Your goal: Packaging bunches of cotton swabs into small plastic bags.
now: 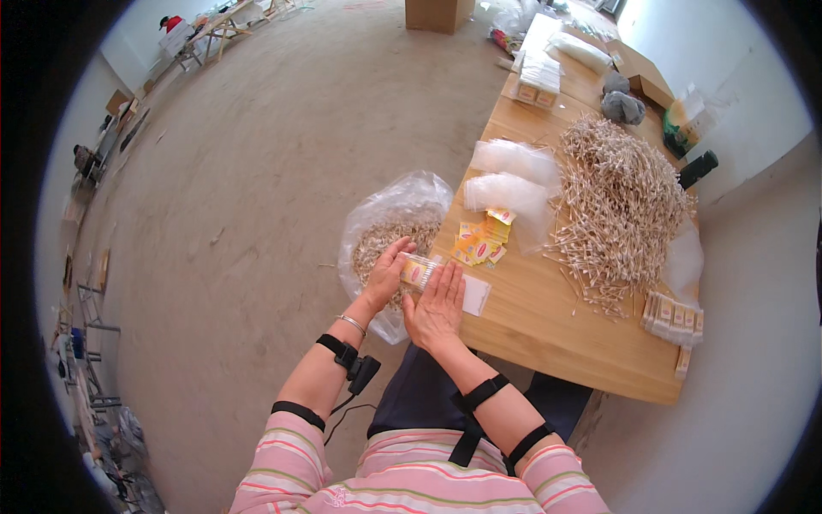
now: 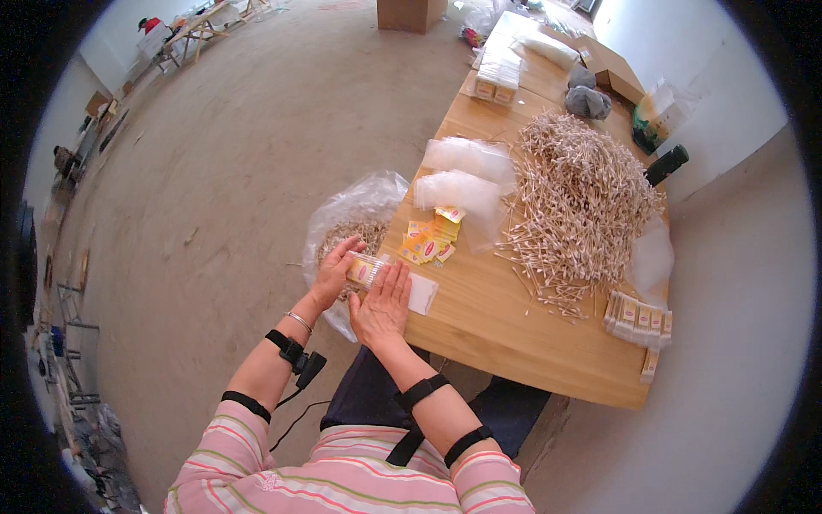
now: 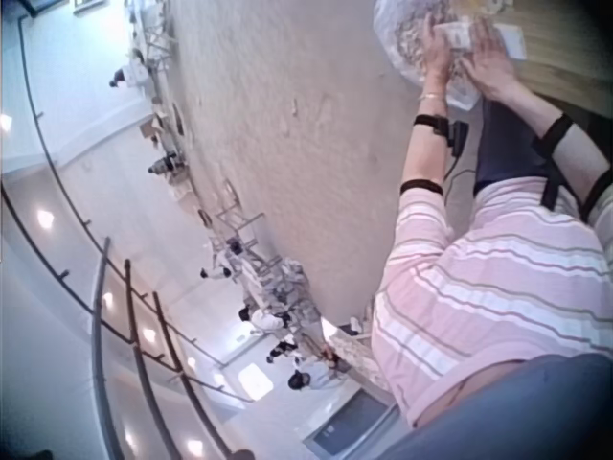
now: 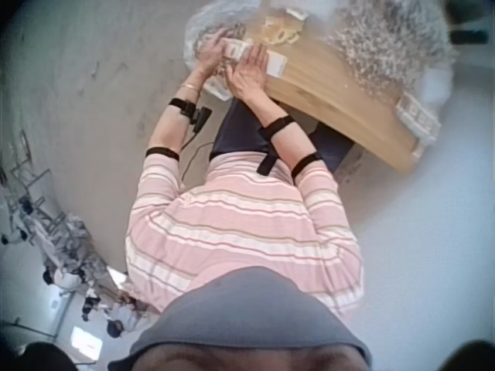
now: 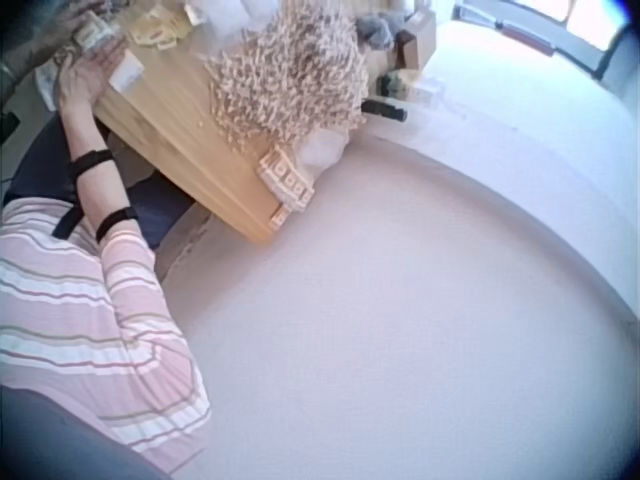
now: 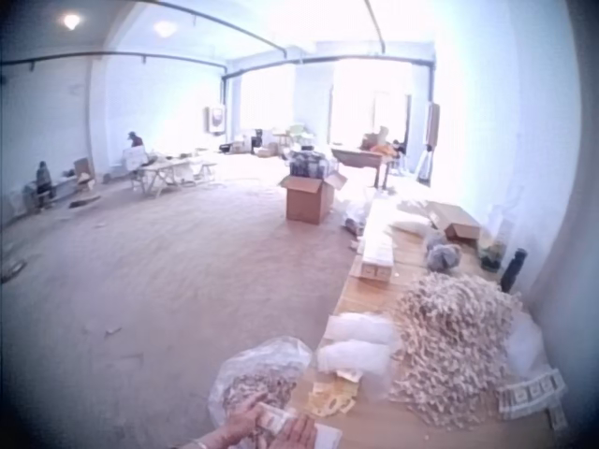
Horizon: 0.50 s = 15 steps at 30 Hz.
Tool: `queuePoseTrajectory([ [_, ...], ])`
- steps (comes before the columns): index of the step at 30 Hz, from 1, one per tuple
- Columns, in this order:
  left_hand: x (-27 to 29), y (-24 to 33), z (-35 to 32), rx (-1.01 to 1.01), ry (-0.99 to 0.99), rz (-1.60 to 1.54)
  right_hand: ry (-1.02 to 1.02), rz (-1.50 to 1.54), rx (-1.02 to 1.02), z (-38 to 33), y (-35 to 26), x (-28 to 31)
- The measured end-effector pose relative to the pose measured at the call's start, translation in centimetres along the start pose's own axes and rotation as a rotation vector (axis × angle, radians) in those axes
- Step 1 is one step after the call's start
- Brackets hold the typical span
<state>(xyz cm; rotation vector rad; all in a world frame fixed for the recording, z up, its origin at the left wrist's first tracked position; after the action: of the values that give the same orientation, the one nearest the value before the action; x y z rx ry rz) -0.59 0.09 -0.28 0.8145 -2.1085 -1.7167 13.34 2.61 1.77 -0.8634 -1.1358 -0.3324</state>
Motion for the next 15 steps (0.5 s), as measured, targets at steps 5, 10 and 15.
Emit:
queuePoseTrajectory([
  [5, 0.3, 0.4, 0.2, -0.013, 0.041, -0.100, 0.169, 0.420, -0.057, 1.1, 1.7, 0.4],
  [10, 0.6, 0.5, -0.1, 0.007, -0.028, 0.025, 0.266, 0.767, -0.130, 2.6, 1.1, 0.4],
  [15, 0.5, -0.2, -0.1, 0.020, -0.033, -0.037, 0.280, 0.945, -0.115, 3.3, -0.7, -1.3],
])
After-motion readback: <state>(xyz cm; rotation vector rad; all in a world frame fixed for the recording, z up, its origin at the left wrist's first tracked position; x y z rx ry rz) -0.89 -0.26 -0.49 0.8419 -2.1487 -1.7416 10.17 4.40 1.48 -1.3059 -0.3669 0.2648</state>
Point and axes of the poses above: each hand's wrist, its own z-axis towards the middle knuckle, its own x-axis out of the back of the hand, y = z × x, the point moved 1 cm from there along z, towards the middle knuckle, and after that the axes turned 5 degrees about y, right-handed, at the moved point
